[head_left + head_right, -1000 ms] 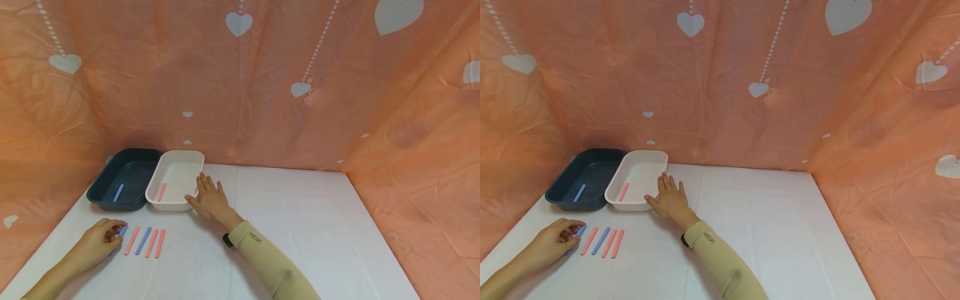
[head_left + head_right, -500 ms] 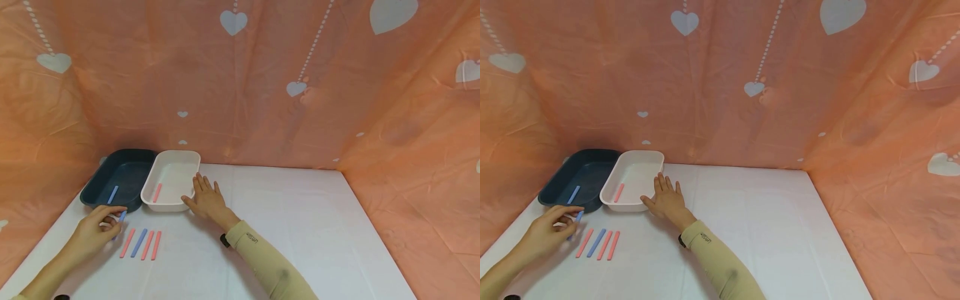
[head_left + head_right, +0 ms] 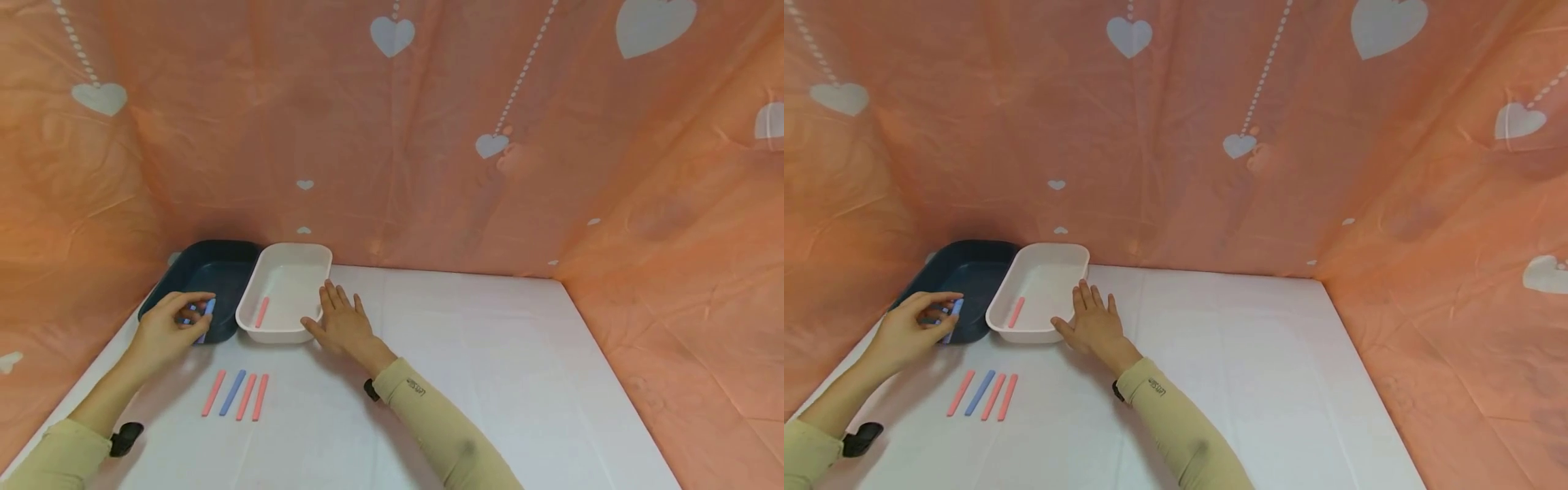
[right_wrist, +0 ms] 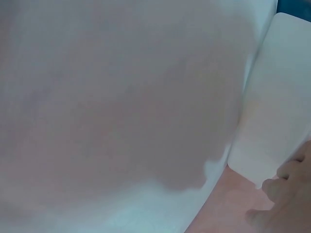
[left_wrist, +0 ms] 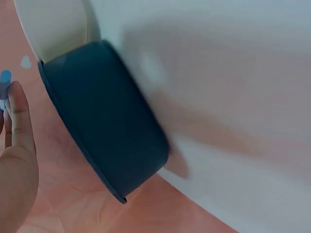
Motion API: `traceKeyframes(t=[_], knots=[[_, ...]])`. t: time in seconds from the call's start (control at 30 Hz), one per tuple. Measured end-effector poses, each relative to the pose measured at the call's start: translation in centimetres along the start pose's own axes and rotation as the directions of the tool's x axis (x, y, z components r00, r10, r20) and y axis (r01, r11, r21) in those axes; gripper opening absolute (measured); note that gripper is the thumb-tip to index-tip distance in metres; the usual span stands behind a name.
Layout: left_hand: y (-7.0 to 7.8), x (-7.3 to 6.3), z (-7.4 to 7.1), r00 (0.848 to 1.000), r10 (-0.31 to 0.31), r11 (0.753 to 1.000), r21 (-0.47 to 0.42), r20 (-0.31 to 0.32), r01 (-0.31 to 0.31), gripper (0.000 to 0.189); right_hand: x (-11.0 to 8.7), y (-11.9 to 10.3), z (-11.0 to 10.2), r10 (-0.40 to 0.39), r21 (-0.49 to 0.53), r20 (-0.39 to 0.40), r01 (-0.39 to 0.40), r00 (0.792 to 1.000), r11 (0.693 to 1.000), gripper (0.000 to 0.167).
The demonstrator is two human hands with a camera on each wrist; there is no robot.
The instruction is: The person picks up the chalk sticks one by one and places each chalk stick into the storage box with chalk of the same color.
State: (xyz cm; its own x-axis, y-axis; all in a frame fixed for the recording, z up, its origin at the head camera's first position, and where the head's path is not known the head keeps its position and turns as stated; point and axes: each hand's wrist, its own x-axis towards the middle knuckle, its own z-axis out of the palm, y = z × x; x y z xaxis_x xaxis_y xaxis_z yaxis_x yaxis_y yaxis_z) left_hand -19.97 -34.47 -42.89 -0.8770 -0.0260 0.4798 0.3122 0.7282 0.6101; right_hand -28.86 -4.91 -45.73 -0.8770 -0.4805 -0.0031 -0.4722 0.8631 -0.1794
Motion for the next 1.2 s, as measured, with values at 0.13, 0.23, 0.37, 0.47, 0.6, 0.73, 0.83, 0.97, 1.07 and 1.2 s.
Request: traceKeyframes(t=[0.13, 0.23, 0.37, 0.47, 0.6, 0.73, 0.83, 0.97, 1.07, 1.2], knots=[[-0.4, 1.8, 0.0, 0.998, -0.060, 0.998, 0.030, 0.017, 0.059, 0.036, 0.2, 0.3, 0.1, 0.004, 0.008, 0.004, -0.004, 1.000, 1.000, 0.081], [-0.8, 2.9, -0.1, 0.993, -0.109, 0.993, 0.048, 0.053, 0.106, 0.037, 0.2, 0.4, 0.2, 0.006, 0.008, 0.007, -0.006, 1.000, 1.000, 0.081], [-1.5, 3.9, -0.2, 0.985, -0.139, 0.989, 0.073, 0.107, 0.131, 0.038, 0.1, 0.2, 0.3, 0.001, 0.004, 0.021, -0.001, 1.000, 1.000, 0.082], [-2.4, 4.4, -0.2, 0.970, -0.175, 0.982, 0.097, 0.170, 0.161, 0.040, 0.0, 0.0, 0.3, -0.003, -0.001, 0.027, 0.003, 1.000, 1.000, 0.082], [-3.8, 5.2, 0.1, 0.940, -0.210, 0.976, 0.118, 0.270, 0.184, 0.042, 0.0, -0.1, 0.2, -0.005, -0.010, 0.021, 0.005, 1.000, 1.000, 0.082], [-5.0, 5.9, 0.5, 0.913, -0.220, 0.975, 0.112, 0.344, 0.192, 0.042, 0.0, -0.1, 0.1, -0.006, -0.017, 0.013, 0.006, 1.000, 1.000, 0.081], [-5.6, 6.4, 0.7, 0.889, -0.235, 0.972, 0.088, 0.393, 0.218, 0.043, 0.0, -0.1, 0.1, -0.004, -0.017, 0.009, 0.004, 1.000, 1.000, 0.082], [-6.0, 6.8, 1.0, 0.867, -0.249, 0.968, 0.079, 0.432, 0.238, 0.043, 0.1, -0.2, 0.0, 0.000, -0.015, 0.009, 0.000, 1.000, 1.000, 0.082], [-6.4, 7.1, 1.3, 0.860, -0.254, 0.967, 0.088, 0.443, 0.240, 0.042, 0.2, -0.1, 0.0, 0.004, -0.021, 0.012, -0.004, 1.000, 1.000, 0.082], [-6.7, 7.3, 1.7, 0.842, -0.263, 0.964, 0.087, 0.471, 0.252, 0.042, 0.1, -0.1, 0.1, 0.014, -0.025, 0.006, -0.014, 1.000, 1.000, 0.081]])
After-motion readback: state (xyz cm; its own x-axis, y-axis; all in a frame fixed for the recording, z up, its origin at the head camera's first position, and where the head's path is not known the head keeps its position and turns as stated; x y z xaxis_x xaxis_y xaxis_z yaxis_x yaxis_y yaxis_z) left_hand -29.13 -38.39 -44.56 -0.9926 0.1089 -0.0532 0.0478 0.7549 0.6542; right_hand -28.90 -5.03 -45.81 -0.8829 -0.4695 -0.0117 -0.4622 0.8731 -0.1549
